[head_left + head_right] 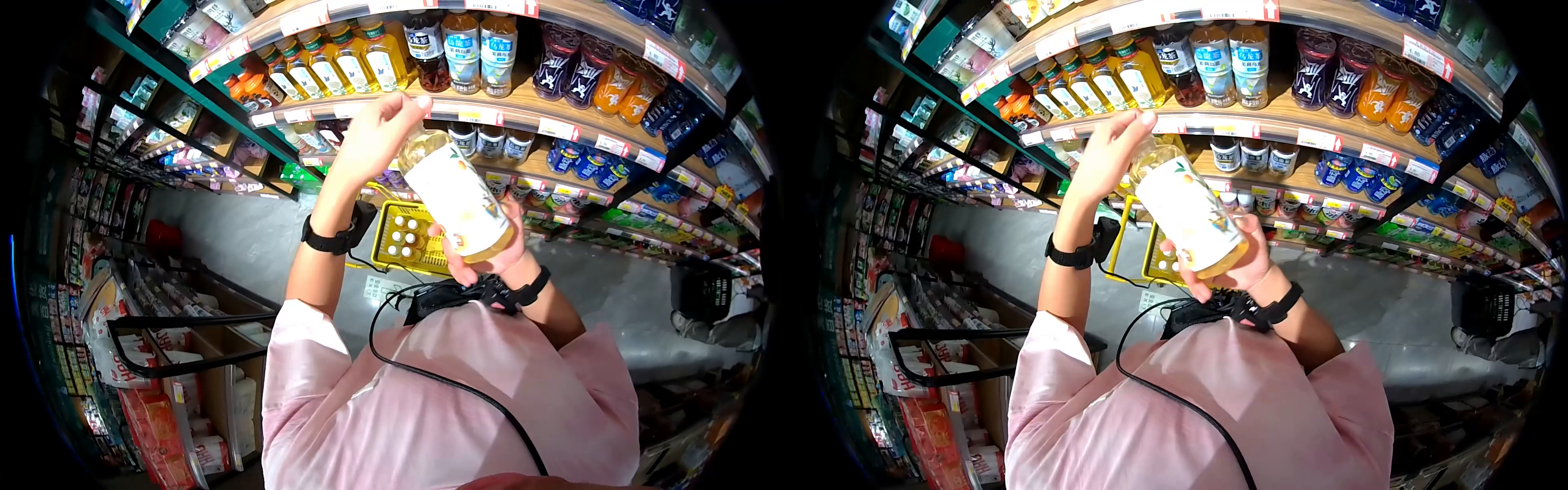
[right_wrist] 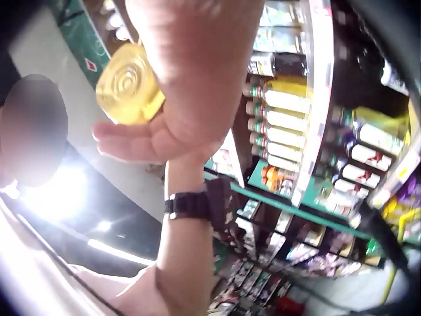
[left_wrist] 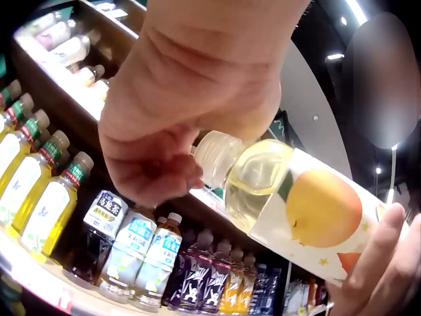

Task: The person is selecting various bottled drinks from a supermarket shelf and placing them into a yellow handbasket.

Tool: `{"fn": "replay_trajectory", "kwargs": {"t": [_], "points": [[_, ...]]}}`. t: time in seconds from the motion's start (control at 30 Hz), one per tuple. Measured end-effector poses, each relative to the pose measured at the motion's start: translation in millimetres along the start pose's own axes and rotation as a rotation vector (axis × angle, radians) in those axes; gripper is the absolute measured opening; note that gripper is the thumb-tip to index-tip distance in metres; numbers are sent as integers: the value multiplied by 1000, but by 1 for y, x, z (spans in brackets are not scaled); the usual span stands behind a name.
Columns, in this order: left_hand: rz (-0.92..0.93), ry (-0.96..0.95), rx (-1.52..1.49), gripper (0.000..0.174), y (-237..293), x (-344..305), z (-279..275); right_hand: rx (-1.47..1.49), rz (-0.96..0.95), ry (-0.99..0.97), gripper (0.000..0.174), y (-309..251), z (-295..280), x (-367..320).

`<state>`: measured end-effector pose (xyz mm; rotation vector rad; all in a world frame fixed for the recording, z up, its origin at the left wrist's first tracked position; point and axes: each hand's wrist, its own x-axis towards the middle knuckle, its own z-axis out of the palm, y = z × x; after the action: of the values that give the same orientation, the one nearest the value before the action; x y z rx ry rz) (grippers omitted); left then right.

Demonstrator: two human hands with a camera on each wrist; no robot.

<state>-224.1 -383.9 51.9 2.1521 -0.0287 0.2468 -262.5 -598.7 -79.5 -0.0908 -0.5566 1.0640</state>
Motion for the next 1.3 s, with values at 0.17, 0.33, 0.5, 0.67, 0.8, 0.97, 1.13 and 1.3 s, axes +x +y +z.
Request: {"fn": "replay_trajectory", "kwargs": {"t": [0.17,0.33,0.5,0.67,0.8,0.97,1.13,1.3], "points": [[325,-138,-489,24,-4,-2,32,280,58,-232,96,10,-19,-6],[119,-225,-157,20,7,-4,28,-642,-109,365,82,-1,-10,-12],[149,-166,-6,22,7,-12,50,-1039,-42,533,81,-5,2,-18],[4,-200,-291,25,2,-16,62,-1007,-20,578,71,-6,10,-27],[-13,-263,-407,24,-5,-15,63,-978,-52,604,70,1,9,-31],[25,-89,-545,37,4,-14,58,-1171,-150,714,60,-22,34,-24],[154,-295,-430,48,68,-19,35,-1222,-460,638,57,-58,90,18],[284,-362,-851,55,94,31,39,-1358,-648,592,57,-120,119,76]]}}
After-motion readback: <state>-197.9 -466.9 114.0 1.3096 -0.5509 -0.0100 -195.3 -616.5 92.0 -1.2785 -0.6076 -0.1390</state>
